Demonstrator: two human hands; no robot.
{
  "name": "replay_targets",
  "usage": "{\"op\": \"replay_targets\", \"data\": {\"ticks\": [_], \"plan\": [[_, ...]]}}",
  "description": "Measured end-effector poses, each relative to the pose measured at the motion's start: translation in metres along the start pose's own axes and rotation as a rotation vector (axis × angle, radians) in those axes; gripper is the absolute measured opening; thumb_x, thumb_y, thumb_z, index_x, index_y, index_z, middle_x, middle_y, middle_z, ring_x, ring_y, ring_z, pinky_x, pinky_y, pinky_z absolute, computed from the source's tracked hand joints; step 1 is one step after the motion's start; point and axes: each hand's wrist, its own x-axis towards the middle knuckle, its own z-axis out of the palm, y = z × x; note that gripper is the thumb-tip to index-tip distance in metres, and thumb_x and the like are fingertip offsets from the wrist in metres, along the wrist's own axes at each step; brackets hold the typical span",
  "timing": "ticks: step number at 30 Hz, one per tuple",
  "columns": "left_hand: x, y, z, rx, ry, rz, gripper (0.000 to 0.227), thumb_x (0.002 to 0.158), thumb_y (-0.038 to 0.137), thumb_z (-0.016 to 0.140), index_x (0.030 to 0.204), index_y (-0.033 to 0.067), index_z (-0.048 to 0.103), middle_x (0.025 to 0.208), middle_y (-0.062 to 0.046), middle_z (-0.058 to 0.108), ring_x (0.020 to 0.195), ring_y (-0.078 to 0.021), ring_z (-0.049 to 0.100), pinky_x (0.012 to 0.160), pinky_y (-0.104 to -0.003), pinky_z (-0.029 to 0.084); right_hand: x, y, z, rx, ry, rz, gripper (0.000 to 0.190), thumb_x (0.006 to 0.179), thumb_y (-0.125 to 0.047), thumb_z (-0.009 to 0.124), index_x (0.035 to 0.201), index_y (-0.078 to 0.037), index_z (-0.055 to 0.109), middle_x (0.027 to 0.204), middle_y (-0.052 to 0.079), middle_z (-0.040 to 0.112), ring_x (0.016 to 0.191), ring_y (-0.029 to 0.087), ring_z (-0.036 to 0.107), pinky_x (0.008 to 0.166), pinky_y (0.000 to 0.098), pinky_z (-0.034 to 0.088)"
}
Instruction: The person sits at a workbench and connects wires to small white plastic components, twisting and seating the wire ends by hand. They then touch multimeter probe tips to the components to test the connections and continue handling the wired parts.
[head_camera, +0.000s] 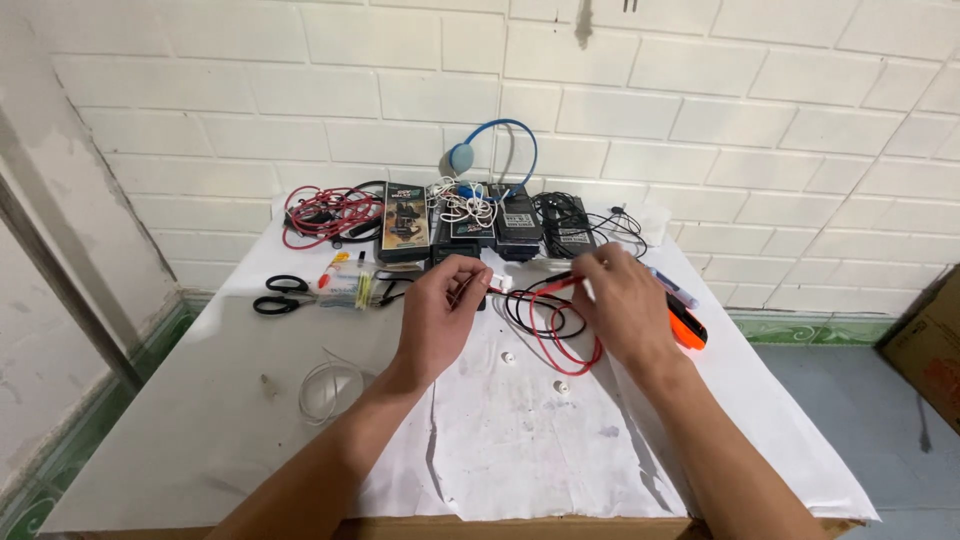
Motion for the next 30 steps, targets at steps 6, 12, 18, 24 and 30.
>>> {"op": "replay_targets", "data": {"ticks": [6, 12, 18, 24, 30], "plan": [[0.011, 0.004, -0.006, 0.223, -0.205, -0.014, 0.009, 0.097, 0.019, 0.068, 0.099, 0.0116, 0.073, 0.078, -0.014, 0.074, 0.071, -0.0351, 0.070, 0.062, -0.042, 0.054, 0.007, -0.008, -0.026, 0.234, 0.326, 0.109, 0.021, 0.098, -0.005, 0.067, 0.114, -0.012, 0.056, 0.111, 0.006, 0.055, 0.085, 0.023, 0.071, 0.072, 0.0361, 0.058], [0.014, 0.049, -0.019, 0.591, -0.489, 0.174, 0.005, 0.091, 0.018, 0.070, 0.088, 0.0152, 0.070, 0.081, -0.009, 0.075, 0.084, -0.0372, 0.073, 0.070, -0.047, 0.058, 0.015, -0.027, -0.055, 0.552, 0.559, 0.097, 0.018, 0.107, 0.000, 0.058, 0.117, -0.005, 0.071, 0.108, 0.016, 0.060, 0.089, 0.033, 0.067, 0.073, 0.0389, 0.061], [-0.003, 0.051, -0.023, 0.708, -0.784, 0.247, 0.014, 0.094, 0.023, 0.065, 0.082, 0.0162, 0.067, 0.074, -0.007, 0.071, 0.076, -0.0335, 0.074, 0.064, -0.045, 0.058, 0.020, -0.032, -0.012, 1.308, 0.204, 0.237, 0.024, 0.114, -0.014, 0.031, 0.117, 0.000, 0.050, 0.080, 0.014, 0.063, 0.069, 0.024, 0.068, 0.068, 0.0363, 0.061], [-0.021, 0.065, -0.022, 0.761, -0.977, 0.103, 0.021, 0.104, 0.024, 0.051, 0.088, 0.0146, 0.063, 0.082, -0.003, 0.067, 0.077, -0.0276, 0.072, 0.072, -0.042, 0.059, -0.009, -0.054, -0.032, 1.534, -0.099, 0.373, 0.039, 0.111, -0.029, 0.041, 0.103, 0.004, 0.060, 0.056, 0.012, 0.056, 0.047, 0.016, 0.052, 0.049, 0.0254, 0.043], [-0.035, 0.044, -0.021, 0.632, -0.817, 0.322, 0.009, 0.099, 0.025, 0.065, 0.095, 0.0171, 0.063, 0.076, -0.002, 0.060, 0.077, -0.0280, 0.069, 0.065, -0.040, 0.057, -0.021, -0.046, -0.048, 1.183, -0.145, 0.117, 0.026, 0.100, -0.023, 0.061, 0.091, -0.003, 0.073, 0.069, 0.011, 0.070, 0.059, 0.019, 0.064, 0.064, 0.0330, 0.056]]}}
